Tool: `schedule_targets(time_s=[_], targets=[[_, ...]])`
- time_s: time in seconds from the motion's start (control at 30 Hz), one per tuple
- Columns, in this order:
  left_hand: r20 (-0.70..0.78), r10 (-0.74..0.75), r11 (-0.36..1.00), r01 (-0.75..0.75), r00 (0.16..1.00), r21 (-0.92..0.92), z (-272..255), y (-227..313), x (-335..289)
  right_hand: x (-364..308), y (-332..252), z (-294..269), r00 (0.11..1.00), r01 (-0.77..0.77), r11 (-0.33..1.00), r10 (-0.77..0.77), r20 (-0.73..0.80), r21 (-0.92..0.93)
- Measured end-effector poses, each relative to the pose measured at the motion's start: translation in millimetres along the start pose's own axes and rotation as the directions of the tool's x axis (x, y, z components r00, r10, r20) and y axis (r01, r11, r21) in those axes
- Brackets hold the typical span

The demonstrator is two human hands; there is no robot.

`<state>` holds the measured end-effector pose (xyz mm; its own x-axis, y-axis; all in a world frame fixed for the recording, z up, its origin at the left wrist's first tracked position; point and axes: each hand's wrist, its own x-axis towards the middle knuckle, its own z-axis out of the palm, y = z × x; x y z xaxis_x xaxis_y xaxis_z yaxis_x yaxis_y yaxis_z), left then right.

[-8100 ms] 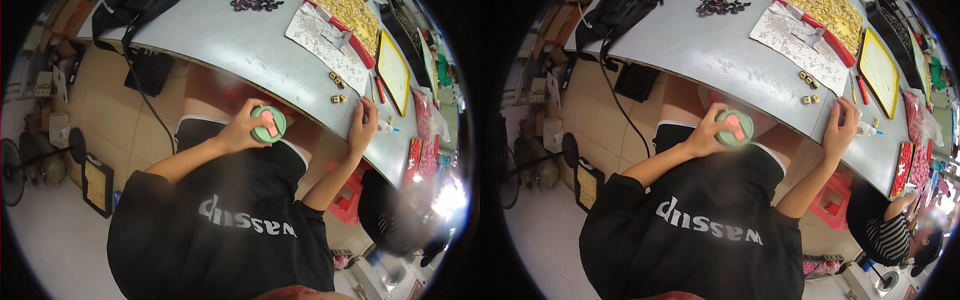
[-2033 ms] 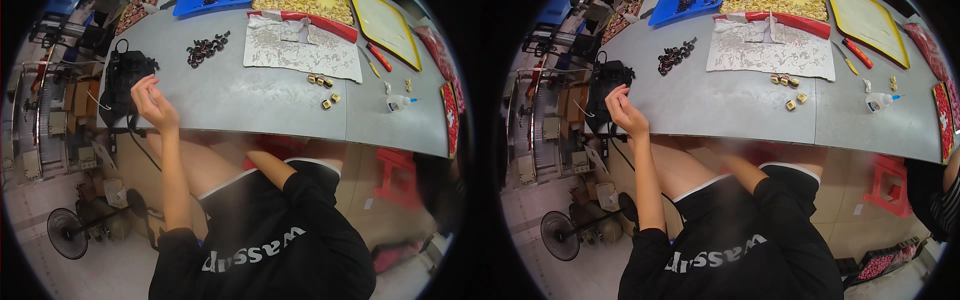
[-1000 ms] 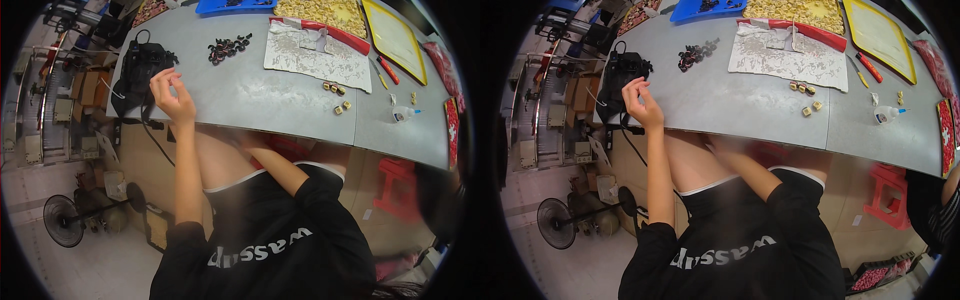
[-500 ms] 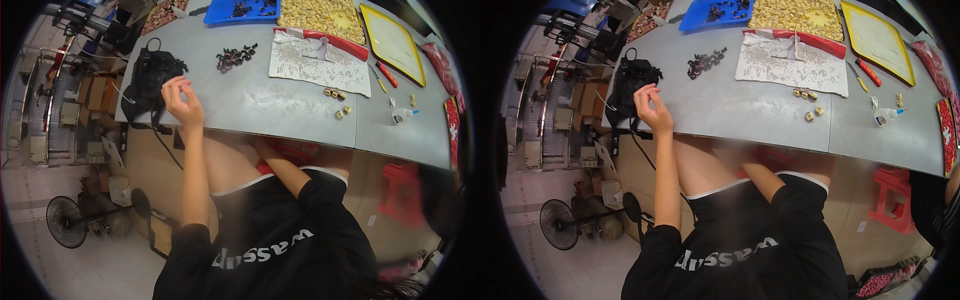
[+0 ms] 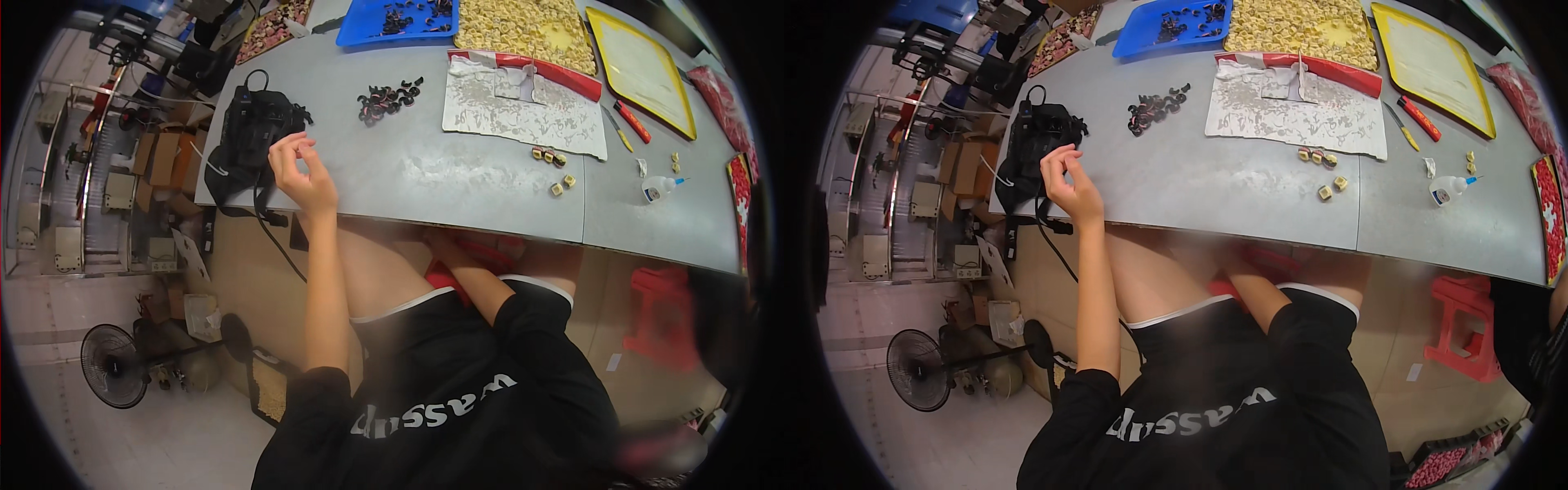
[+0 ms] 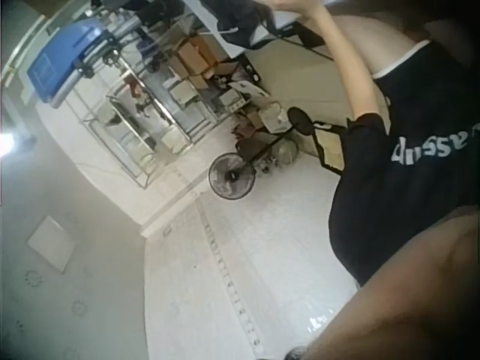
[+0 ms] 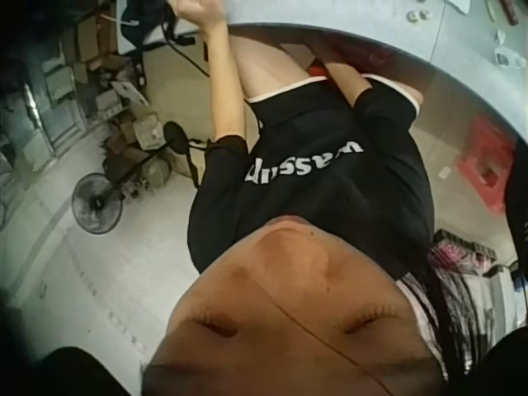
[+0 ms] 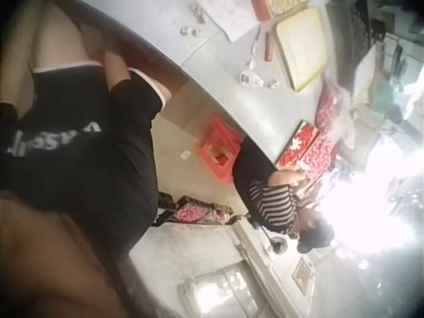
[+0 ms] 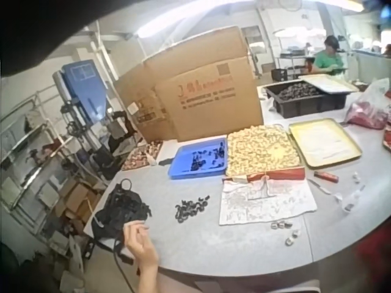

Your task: The worker is gluing small plastic and metal components together at a workbench in a factory environment.

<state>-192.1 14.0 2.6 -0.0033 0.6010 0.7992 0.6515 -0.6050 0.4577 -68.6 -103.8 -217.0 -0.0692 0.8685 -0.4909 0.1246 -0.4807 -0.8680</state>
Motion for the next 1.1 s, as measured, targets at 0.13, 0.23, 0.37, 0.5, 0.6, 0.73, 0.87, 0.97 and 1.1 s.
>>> schedule_targets(time_s=[0.13,0.23,0.37,0.5,0.6,0.73,0.87,0.97,1.1], targets=[[-0.047,0.013,0.998,-0.016,0.999,-0.060,3,7,3,4,-11,14,0.999,-0.045,0.998,0.046,-0.009,0.047],[-0.047,0.017,1.000,-0.017,0.999,-0.011,0,6,6,5,-12,13,0.997,-0.079,0.994,0.080,-0.003,0.073],[-0.043,0.002,1.000,-0.002,0.999,-0.013,3,0,2,-9,-2,-2,0.996,-0.091,0.989,0.091,0.005,0.113],[-0.071,-0.016,0.999,0.013,0.997,-0.040,2,3,3,-4,-4,7,0.992,-0.123,0.980,0.125,0.001,0.156],[-0.081,-0.057,0.997,0.052,0.995,-0.062,1,9,5,-1,-11,20,0.986,-0.163,0.970,0.164,0.012,0.182],[-0.055,-0.065,0.995,0.060,0.996,-0.076,1,3,3,-2,-8,4,0.984,-0.178,0.959,0.176,0.026,0.219],[-0.065,-0.015,0.999,0.013,0.998,-0.034,0,1,1,-3,-12,7,0.980,-0.193,0.945,0.197,0.013,0.264],[-0.108,-0.019,0.998,0.013,0.994,-0.055,0,0,5,-17,0,7,0.974,-0.222,0.931,0.226,0.018,0.291],[-0.097,-0.052,0.997,0.047,0.994,-0.059,2,3,5,1,-18,14,0.967,-0.251,0.910,0.254,0.033,0.330]])
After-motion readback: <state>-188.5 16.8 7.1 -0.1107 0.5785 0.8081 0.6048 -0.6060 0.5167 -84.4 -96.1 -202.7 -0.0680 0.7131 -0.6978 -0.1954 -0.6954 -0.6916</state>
